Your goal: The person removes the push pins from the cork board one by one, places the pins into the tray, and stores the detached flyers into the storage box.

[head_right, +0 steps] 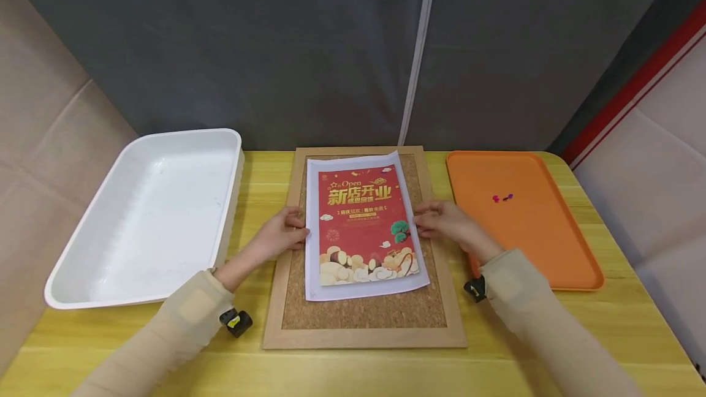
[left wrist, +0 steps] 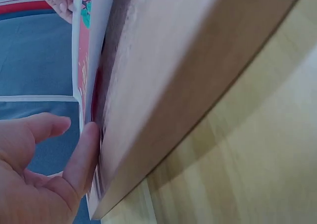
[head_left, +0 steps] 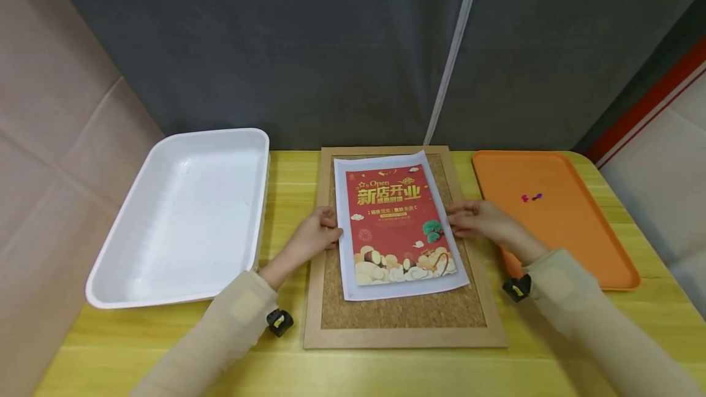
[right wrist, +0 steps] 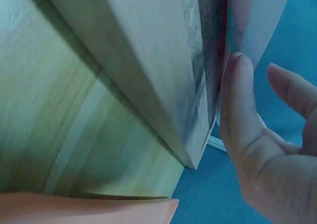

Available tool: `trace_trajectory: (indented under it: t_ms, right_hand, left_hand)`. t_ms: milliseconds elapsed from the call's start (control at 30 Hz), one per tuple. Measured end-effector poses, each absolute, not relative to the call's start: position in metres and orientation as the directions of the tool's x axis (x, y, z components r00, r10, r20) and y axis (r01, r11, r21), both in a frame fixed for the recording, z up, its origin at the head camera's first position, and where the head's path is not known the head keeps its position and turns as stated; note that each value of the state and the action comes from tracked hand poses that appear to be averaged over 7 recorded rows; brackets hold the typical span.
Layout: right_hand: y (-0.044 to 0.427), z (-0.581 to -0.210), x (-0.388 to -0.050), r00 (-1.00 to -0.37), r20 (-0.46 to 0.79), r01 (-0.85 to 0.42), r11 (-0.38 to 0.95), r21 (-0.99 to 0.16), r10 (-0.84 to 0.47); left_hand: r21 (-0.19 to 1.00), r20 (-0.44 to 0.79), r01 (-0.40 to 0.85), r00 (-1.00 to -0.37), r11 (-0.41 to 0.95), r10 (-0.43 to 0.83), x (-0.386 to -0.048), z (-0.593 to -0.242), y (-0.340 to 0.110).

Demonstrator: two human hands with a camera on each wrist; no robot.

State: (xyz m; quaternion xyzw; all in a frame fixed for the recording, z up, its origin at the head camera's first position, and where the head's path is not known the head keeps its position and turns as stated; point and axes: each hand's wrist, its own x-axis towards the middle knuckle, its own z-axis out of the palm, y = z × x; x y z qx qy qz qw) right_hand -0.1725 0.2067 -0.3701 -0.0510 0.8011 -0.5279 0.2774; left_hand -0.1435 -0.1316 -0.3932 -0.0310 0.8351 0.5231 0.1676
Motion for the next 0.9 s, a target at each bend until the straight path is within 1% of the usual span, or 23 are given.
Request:
trace_trajectory:
  t_ms: [133, 267, 500, 633, 900]
  right_hand:
    - [0.204, -0.370, -0.170, -0.828, -0.407, 0.206, 0.466, -0.860, -0.385]
    - [0.201, -0.370, -0.167, -0.816, -0.430, 0.214, 0.490, -0.845, -0.386]
    - [0.198, -0.369, -0.163, -0.831, -0.427, 0.199, 0.525, -0.828, -0.358]
    - [0.196, -0.366, -0.161, -0.835, -0.416, 0.195, 0.513, -0.836, -0.359]
    - [0.183, -0.354, -0.153, -0.849, -0.368, 0.166, 0.471, -0.866, -0.378]
  left_hand:
    - [0.854, -0.296, -0.201, -0.946, 0.479, 0.131, -0.141, -0.394, -0.129]
    - [0.853, -0.301, -0.206, -0.945, 0.479, 0.130, -0.141, -0.395, -0.126]
    - [0.871, -0.308, -0.225, -0.943, 0.437, 0.127, -0.139, -0.395, -0.123]
    - [0.870, -0.293, -0.206, -0.947, 0.448, 0.133, -0.139, -0.391, -0.126]
    - [0.837, -0.259, -0.163, -0.959, 0.522, 0.114, -0.129, -0.372, -0.137]
